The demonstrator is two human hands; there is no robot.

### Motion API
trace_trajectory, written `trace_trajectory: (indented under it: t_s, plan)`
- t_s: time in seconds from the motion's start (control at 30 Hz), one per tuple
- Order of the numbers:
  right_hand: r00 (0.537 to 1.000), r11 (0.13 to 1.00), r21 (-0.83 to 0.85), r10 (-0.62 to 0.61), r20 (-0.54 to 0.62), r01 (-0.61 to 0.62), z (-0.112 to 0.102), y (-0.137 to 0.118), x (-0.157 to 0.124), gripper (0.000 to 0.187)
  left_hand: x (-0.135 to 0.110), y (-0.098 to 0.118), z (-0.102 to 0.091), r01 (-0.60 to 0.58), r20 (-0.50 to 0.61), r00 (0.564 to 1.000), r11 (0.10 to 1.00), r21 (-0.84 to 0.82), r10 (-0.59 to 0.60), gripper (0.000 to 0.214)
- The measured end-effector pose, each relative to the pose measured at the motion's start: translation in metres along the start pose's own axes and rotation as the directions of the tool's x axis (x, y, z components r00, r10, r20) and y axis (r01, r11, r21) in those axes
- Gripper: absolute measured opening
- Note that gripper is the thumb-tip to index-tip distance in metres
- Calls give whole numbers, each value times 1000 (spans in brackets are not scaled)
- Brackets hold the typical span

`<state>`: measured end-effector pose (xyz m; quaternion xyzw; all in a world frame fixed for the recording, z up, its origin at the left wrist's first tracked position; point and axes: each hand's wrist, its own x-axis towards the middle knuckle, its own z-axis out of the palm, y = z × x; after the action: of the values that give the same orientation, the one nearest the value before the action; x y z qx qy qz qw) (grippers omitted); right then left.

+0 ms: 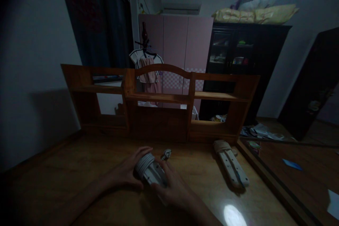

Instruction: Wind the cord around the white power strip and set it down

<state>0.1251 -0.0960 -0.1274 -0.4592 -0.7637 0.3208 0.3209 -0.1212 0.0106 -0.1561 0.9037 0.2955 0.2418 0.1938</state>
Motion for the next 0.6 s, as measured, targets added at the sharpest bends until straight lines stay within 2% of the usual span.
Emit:
trace_trajectory:
  t_s: [0.13, 0.27, 0.37, 0.47, 0.6]
  plan:
    - [998, 999, -40, -24, -64, 21, 1, 6, 3, 56, 1, 12, 1, -19, -17, 1000, 999, 38, 20, 91]
    - [981, 987, -147, -93, -171, 68, 1, 13, 7, 33, 2, 14, 3, -27, -56, 998, 999, 33, 28, 83]
    - [953, 964, -264, -120, -280, 44, -5, 19, 12, 22, 1, 11, -3, -14, -92, 996, 999, 47, 18, 78]
    - [894, 885, -465, -195, -404, -17, -25, 28, 13, 21, -2, 5, -22, 27, -121, 993, 997, 78, -17, 70]
    - [824, 741, -647, -245, -511, -181, -77, 51, -11, 30, -23, -19, -62, 94, -108, 991, 983, 161, -77, 59]
